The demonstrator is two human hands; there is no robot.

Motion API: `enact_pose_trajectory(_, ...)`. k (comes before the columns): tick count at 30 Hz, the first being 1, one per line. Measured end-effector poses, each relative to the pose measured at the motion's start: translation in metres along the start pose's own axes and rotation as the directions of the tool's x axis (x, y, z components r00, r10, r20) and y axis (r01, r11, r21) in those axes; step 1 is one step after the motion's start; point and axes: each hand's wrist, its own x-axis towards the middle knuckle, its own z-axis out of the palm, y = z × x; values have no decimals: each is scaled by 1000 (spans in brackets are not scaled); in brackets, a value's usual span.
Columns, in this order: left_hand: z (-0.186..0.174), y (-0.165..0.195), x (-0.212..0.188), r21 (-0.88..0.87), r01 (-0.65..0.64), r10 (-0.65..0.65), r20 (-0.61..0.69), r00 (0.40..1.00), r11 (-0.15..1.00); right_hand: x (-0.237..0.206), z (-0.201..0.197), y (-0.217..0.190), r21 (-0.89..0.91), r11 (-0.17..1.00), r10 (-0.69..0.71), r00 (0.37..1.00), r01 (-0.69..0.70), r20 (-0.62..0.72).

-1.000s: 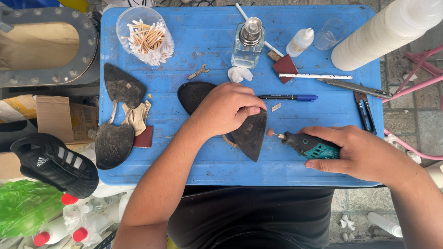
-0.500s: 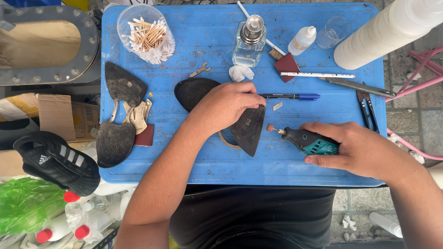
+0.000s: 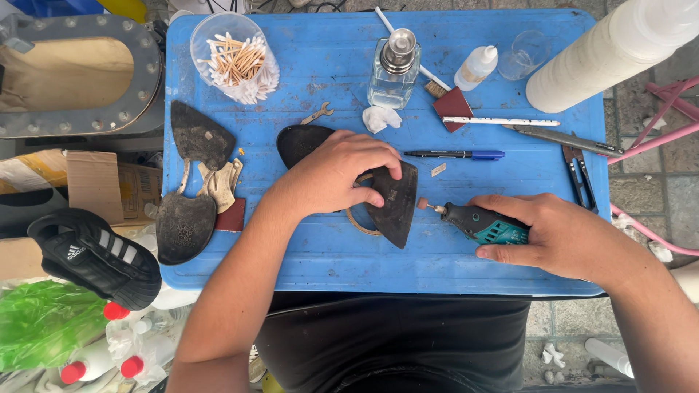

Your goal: The person sands the edges of a black shoe sole with a sanding block, then uses a rotary tool to grind and smooth the sole's surface. The work is performed on a blue workbench with various tools and materials nearby.

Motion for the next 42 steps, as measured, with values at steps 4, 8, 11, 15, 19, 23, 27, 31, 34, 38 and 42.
enact_pose_trajectory(4, 8, -9, -2, 27, -16, 16, -13, 1000, 1000, 1, -1, -4, -39, 998, -54, 999, 54, -2)
enact_pose_trajectory(8, 11, -15, -1, -39, -22, 20, -53, 998, 999, 3, 0, -9, -78, 997, 19, 1000, -19, 6)
enact_pose_trajectory(11, 13, -14, 0, -177, 17, -28, -58, 998, 984, 3, 0, -11, -78, 997, -6, 1000, 6, 6)
enact_pose_trajectory(15, 16, -10, 0, -280, 11, -50, -130, 990, 960, -2, -3, -10, -50, 998, 49, 998, -48, 25)
enact_pose_trajectory(19, 19, -10, 4, -241, 144, -179, -130, 975, 960, -5, -5, -10, 24, 998, -49, 999, 49, -4)
enact_pose_trajectory(23, 24, -14, 8, -42, 0, -7, -190, 982, 999, -1, -4, -10, -55, 997, 57, 998, -55, 33)
enact_pose_trajectory(27, 28, -21, 10, -12, -15, 14, -141, 990, 1000, 4, 1, -13, -42, 999, 15, 1000, -15, -1)
enact_pose_trajectory(31, 36, -24, 11, 57, -55, 64, -177, 982, 997, 6, 1, -16, -74, 997, -27, 999, 25, -26)
enact_pose_trajectory(34, 40, -25, 11, 57, -10, 19, -163, 986, 998, 6, 1, -18, -116, 993, 38, 999, -38, -3)
enact_pose_trajectory(38, 44, -24, 12, 58, 43, -33, -165, 986, 997, 5, 1, -19, -129, 991, 24, 999, -27, -23)
enact_pose_trajectory(42, 45, -25, 12, 44, 63, -55, -168, 984, 997, 4, 2, -20, -148, 989, -38, 997, 28, -70)
